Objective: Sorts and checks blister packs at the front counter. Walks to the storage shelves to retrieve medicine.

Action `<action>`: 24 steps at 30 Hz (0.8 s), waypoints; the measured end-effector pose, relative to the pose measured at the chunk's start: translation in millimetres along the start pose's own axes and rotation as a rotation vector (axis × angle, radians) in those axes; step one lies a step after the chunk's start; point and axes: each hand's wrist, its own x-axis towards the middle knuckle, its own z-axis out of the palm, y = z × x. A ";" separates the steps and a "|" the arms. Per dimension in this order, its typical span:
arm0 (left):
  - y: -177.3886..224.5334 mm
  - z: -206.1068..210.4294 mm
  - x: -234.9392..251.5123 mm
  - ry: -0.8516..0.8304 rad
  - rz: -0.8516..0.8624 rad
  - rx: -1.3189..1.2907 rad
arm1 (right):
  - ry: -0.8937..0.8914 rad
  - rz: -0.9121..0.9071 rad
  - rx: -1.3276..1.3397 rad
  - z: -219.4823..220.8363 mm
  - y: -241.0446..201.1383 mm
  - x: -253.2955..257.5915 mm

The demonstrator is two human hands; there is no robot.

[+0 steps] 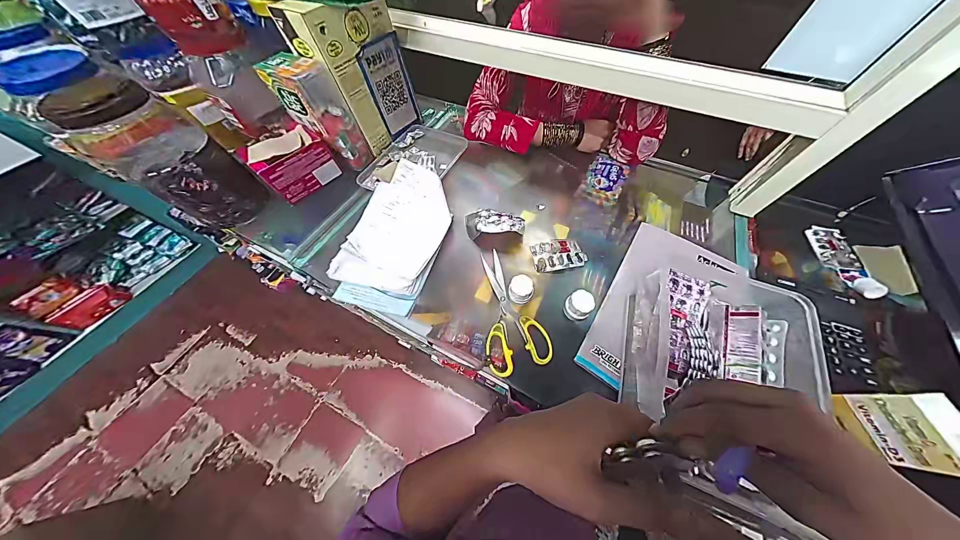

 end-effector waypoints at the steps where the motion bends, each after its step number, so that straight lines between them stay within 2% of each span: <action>1: -2.0 -2.7 -2.1 -0.008 -0.003 -0.010 | -0.027 -0.019 -0.001 -1.2 0.9 3.5; 7: -16.2 -15.8 -8.5 -0.041 0.069 -0.048 | -0.109 -0.048 -0.129 1.7 -2.4 24.2; 11: -24.3 -24.1 -13.4 -0.099 0.036 -0.142 | -0.112 -0.012 -0.211 -9.3 -8.2 40.1; 13: -27.7 -28.3 -18.7 -0.057 0.001 -0.212 | -0.096 0.021 -0.231 -22.1 -11.8 50.4; 16: -33.1 -26.5 -27.2 0.296 -0.054 -0.357 | -0.033 0.057 -0.285 -32.1 -9.8 63.9; 18: -35.0 -24.7 -29.0 0.620 -0.121 -0.446 | 0.083 0.117 -0.293 -29.8 -0.2 67.9; 20: -38.6 -26.7 -29.1 0.860 -0.172 -0.495 | 0.188 0.222 -0.248 -24.8 6.9 69.4; 24: -47.8 -31.0 -30.0 1.075 -0.114 -0.510 | 0.259 0.341 -0.155 -12.8 13.6 76.4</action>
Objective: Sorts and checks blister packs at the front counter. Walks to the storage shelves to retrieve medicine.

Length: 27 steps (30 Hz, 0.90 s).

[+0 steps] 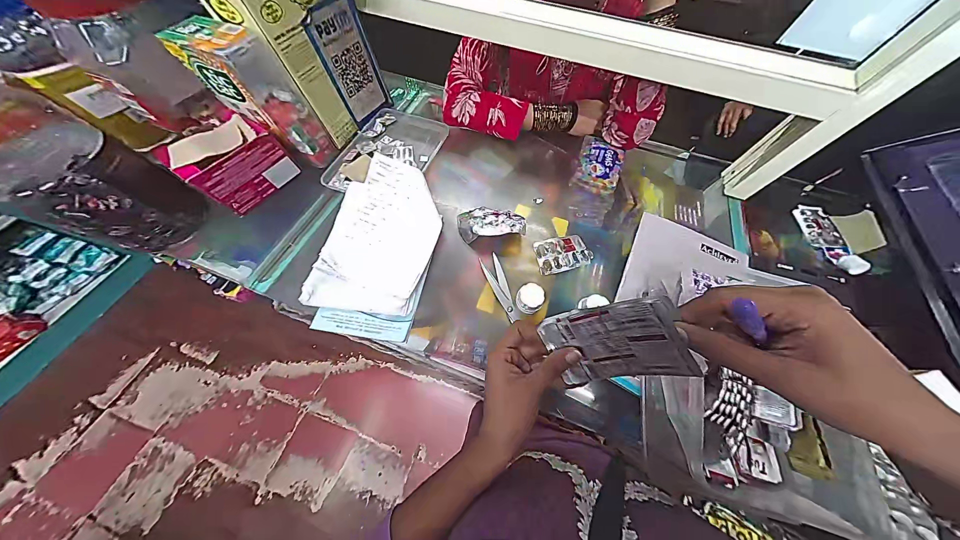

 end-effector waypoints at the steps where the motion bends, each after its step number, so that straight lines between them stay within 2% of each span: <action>1: 0.4 0.1 -0.4 0.033 0.008 -0.006 | 0.014 0.008 0.005 3.1 0.6 0.3; 5: 2.1 1.8 -0.5 0.107 0.058 -0.035 | 0.068 0.023 0.023 9.4 1.9 0.7; 11: -9.2 -1.3 1.7 0.044 0.183 -0.042 | 0.086 0.025 0.056 12.3 6.8 -0.1; 17: -9.9 2.9 2.0 0.015 0.078 -0.109 | 0.106 0.010 0.054 13.1 9.1 -3.3; 22: -12.2 -2.8 7.0 0.036 0.129 0.028 | 0.097 -0.012 -0.009 7.5 14.0 -0.6; 27: -4.8 -16.6 8.0 0.144 0.055 -0.138 | 0.168 0.120 -0.089 -23.5 19.9 17.0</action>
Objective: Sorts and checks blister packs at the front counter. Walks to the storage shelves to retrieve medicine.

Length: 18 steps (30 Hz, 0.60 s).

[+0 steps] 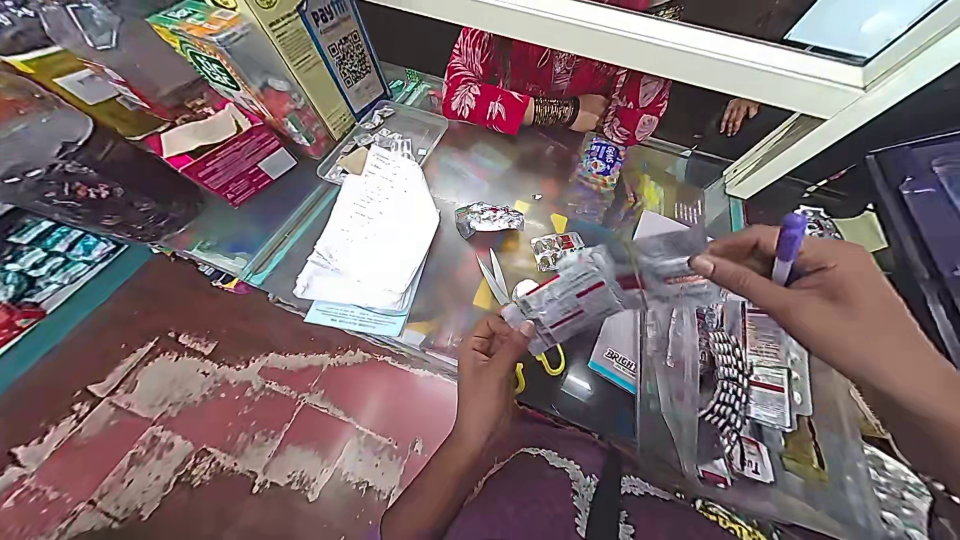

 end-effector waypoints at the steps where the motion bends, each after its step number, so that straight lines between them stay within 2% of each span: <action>1: 1.2 -3.8 1.8 0.019 -0.023 -0.042 | 0.015 0.043 -0.015 -6.9 1.7 8.1; 4: 3.4 -11.4 5.0 0.032 -0.097 -0.168 | -0.049 0.172 0.035 -19.2 8.0 42.3; 7: 3.9 -9.0 6.5 0.030 -0.134 -0.131 | -0.159 0.163 0.037 -10.2 17.2 71.5; 11: 4.6 -14.1 11.7 -0.127 -0.111 0.175 | -0.243 0.098 0.057 11.9 12.1 84.0; 14: -6.7 -7.8 12.5 -0.257 0.026 0.572 | -0.303 0.107 0.034 21.3 19.6 92.2; 16: -15.8 -4.6 13.0 -0.282 0.094 0.774 | -0.326 0.078 -0.085 26.0 34.7 108.2; 18: -19.4 -3.5 12.3 -0.283 0.099 0.829 | -0.348 0.059 -0.222 32.6 59.0 130.8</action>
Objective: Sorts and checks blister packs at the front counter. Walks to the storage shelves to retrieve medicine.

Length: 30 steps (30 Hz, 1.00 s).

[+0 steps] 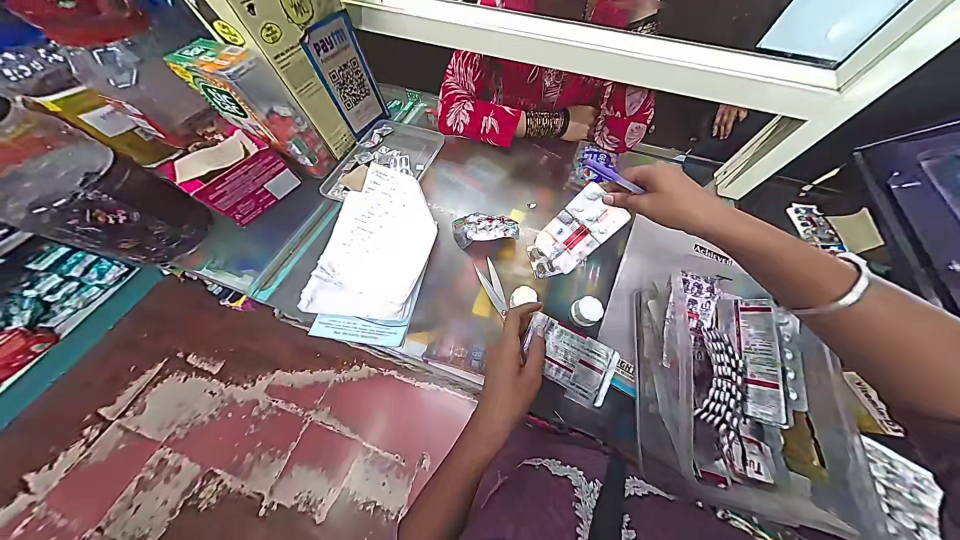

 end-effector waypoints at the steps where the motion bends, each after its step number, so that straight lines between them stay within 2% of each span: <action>1: -0.6 -0.4 -0.8 -0.003 -0.006 -0.008 | -0.027 0.027 -0.029 2.6 10.5 11.6; 6: 2.3 -10.4 -6.4 -0.015 -0.113 -0.191 | -0.174 0.246 -0.132 17.4 39.9 46.8; 9: 7.5 -18.2 -10.7 -0.053 -0.152 -0.408 | -0.142 0.193 -0.224 14.9 31.9 36.5; 11: 14.4 -20.2 -14.9 -0.078 -0.130 -0.551 | -0.141 0.090 -0.183 -1.0 8.9 4.1; 15: 41.1 3.8 -20.1 -0.024 -0.018 -0.640 | -0.283 -0.174 0.243 -29.9 -40.2 -92.4; 16: 48.3 13.8 -19.2 -0.052 0.012 -0.656 | -0.283 -0.207 0.305 -33.1 -46.1 -116.8; 18: 60.7 32.3 -17.1 -0.174 0.090 -0.637 | -0.147 -0.246 0.220 -36.0 -47.7 -167.5; 21: 76.0 57.5 -16.9 -0.336 0.302 -0.347 | 0.061 -0.194 0.032 -31.5 -22.8 -241.5; 24: 82.4 83.4 -15.6 -0.404 0.570 0.090 | 0.080 0.072 0.004 -11.6 -3.0 -301.2; 27: 85.5 104.2 -9.3 -0.317 0.732 0.486 | 0.099 0.338 -0.055 13.9 3.2 -326.7; 30: 91.0 116.5 0.7 -0.207 0.718 0.779 | 0.185 0.497 -0.168 32.0 -4.1 -328.3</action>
